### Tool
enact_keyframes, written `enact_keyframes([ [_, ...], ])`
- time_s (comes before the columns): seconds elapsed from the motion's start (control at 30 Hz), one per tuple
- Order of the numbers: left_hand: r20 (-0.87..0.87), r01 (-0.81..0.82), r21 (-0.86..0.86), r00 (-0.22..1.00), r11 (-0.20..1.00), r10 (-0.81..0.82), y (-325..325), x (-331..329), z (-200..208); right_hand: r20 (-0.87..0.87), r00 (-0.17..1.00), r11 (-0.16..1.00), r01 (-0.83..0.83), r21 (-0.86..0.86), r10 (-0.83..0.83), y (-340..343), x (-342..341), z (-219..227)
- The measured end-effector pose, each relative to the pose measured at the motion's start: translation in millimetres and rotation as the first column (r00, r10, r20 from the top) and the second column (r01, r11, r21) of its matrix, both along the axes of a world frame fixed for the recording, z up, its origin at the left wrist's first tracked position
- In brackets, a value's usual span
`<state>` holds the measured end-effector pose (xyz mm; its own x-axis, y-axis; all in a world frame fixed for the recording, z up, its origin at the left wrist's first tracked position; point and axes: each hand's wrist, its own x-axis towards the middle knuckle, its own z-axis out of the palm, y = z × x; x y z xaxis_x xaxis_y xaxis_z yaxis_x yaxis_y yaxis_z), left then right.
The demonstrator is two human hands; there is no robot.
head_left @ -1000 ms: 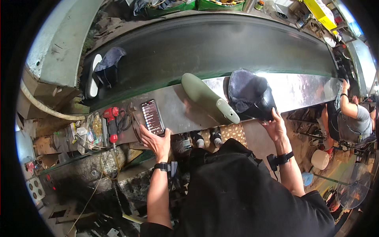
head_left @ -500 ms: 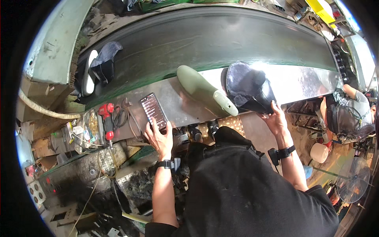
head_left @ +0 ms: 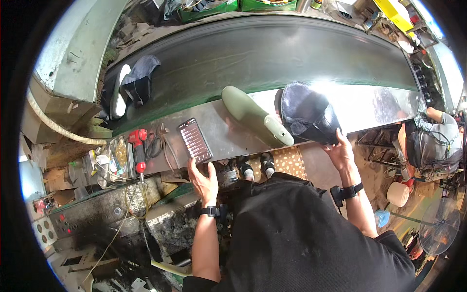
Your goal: Operate a shoe lasting machine and inspect shoes on a conveyor belt in a factory setting.
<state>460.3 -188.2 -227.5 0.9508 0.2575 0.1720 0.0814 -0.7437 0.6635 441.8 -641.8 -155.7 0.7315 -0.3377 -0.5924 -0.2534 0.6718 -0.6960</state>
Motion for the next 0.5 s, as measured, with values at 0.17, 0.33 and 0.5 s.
enact_keyframes([
  [0.17,0.008,0.061,0.107,0.998,0.992,-0.062,3.9,-3.4,1.2,-0.035,0.999,1.0,0.01,-0.029,-0.011,0.6,-0.2,-4.9],
  [0.33,-0.006,0.085,0.178,0.996,0.98,-0.085,3.4,2.1,5.7,0.009,1.0,0.999,-0.029,-0.026,0.029,0.1,-2.0,-3.8],
  [0.5,-0.218,0.02,0.312,0.975,0.95,0.051,14.3,30.1,12.4,-0.037,0.999,0.997,-0.038,-0.071,0.036,5.3,2.1,1.7],
])
